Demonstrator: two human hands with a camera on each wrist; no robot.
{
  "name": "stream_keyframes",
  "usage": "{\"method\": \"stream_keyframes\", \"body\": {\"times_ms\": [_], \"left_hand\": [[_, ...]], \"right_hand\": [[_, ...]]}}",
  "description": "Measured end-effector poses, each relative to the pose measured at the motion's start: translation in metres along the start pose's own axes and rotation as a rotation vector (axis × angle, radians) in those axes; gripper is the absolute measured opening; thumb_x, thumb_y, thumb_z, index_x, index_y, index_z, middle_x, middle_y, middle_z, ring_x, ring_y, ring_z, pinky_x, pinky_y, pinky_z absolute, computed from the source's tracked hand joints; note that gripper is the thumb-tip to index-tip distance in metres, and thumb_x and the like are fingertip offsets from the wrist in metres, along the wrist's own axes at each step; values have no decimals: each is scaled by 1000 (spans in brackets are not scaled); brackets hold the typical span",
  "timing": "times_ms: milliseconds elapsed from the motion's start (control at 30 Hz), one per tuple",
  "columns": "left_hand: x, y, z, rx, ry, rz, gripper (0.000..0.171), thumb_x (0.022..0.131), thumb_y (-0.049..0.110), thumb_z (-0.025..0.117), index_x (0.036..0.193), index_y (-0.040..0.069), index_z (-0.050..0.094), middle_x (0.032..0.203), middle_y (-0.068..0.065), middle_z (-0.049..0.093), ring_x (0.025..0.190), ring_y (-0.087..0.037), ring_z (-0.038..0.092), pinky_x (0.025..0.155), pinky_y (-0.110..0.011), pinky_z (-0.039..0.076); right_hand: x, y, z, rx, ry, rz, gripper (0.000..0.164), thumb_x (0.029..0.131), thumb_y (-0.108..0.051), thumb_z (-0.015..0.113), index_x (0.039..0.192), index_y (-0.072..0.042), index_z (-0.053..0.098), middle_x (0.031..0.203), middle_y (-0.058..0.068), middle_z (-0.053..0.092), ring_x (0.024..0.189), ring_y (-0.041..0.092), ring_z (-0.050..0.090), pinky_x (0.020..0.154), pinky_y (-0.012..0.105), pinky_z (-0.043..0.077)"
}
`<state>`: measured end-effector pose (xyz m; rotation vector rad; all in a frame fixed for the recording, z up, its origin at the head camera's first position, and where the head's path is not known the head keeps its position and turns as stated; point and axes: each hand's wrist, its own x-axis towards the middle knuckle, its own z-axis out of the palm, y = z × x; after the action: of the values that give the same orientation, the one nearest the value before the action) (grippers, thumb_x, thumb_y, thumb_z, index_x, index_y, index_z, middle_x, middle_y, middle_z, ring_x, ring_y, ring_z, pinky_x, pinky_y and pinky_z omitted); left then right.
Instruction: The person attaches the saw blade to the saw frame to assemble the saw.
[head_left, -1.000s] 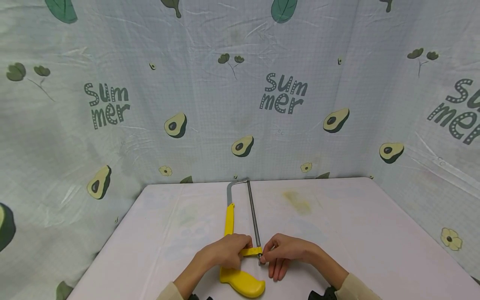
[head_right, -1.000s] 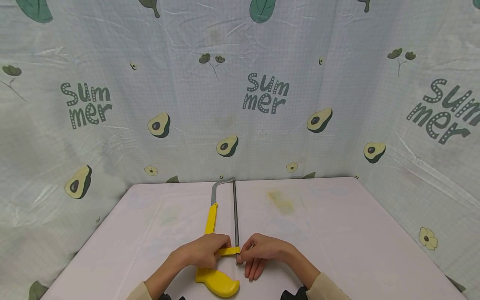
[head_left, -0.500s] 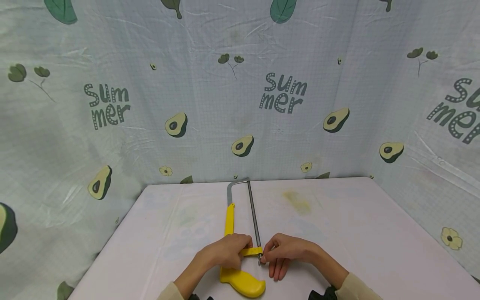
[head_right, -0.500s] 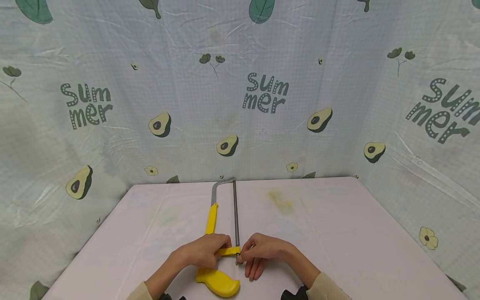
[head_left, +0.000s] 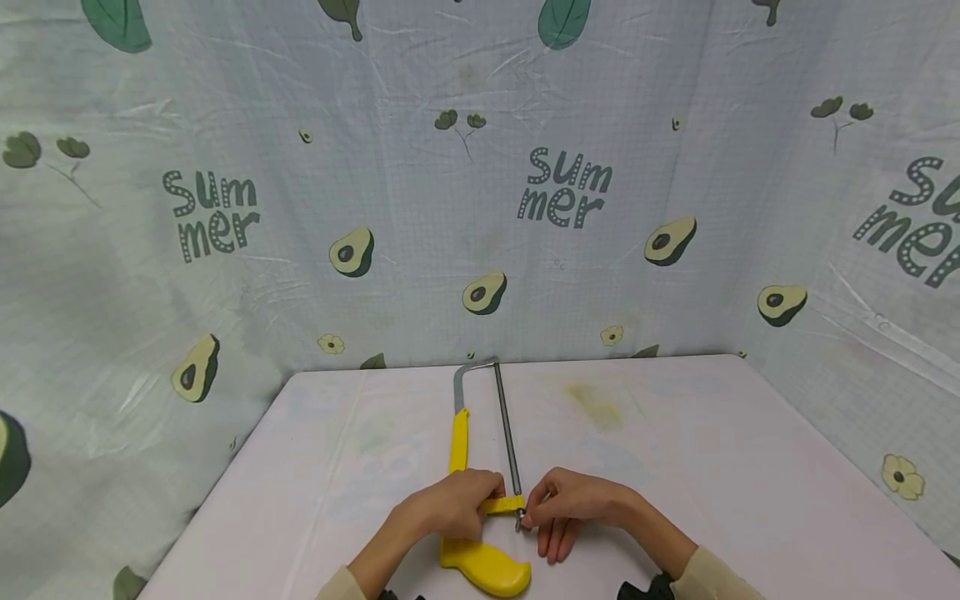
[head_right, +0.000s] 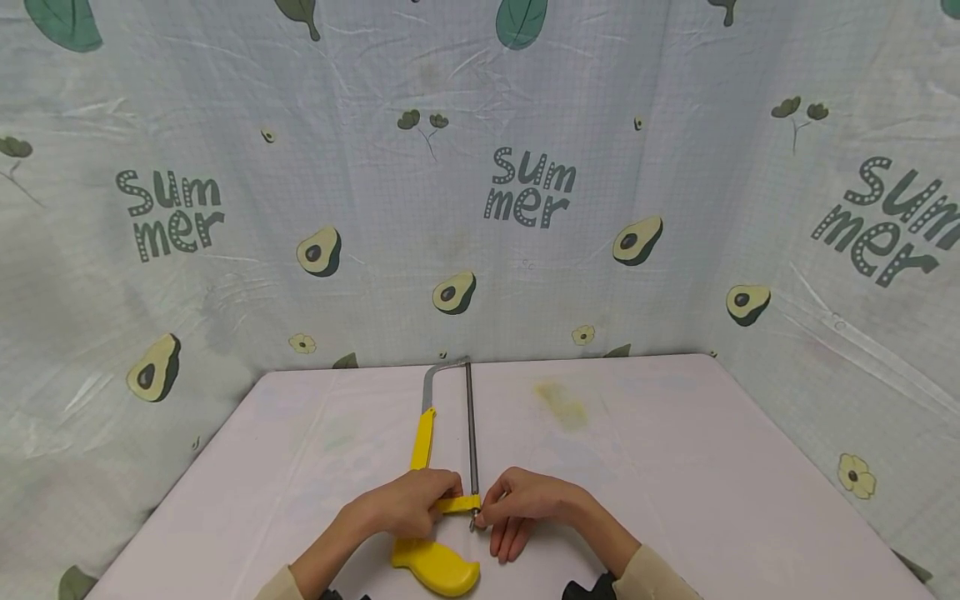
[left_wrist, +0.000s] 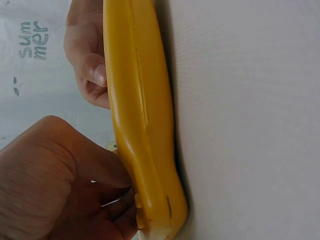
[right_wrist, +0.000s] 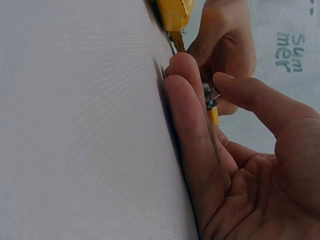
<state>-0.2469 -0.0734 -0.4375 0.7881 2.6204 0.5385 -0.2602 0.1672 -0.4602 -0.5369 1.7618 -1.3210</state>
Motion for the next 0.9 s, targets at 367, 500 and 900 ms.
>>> {"method": "stream_keyframes", "body": {"times_ms": [367, 500, 900], "left_hand": [[0, 0, 0, 0, 3, 8, 38, 78, -5, 72, 103, 22, 61, 86, 10, 57, 78, -6, 52, 73, -21, 45], [-1, -1, 0, 5, 5, 11, 38, 78, -4, 72, 103, 22, 61, 86, 10, 57, 78, -6, 52, 73, -21, 45], [-1, 0, 1, 26, 14, 21, 37, 77, -5, 71, 102, 21, 61, 84, 10, 55, 77, -5, 51, 73, -21, 45]], "right_hand": [[1, 1, -1, 1, 1, 4, 28, 97, -26, 68, 106, 0, 72, 74, 6, 74, 58, 11, 72, 55, 23, 57], [1, 0, 0, 6, -1, 2, 28, 97, -25, 68, 106, 0, 71, 74, 6, 74, 59, 11, 72, 55, 23, 57], [1, 1, 0, 7, -3, -1, 26, 97, -24, 68, 106, 0, 71, 74, 6, 74, 59, 11, 73, 55, 23, 57]]}}
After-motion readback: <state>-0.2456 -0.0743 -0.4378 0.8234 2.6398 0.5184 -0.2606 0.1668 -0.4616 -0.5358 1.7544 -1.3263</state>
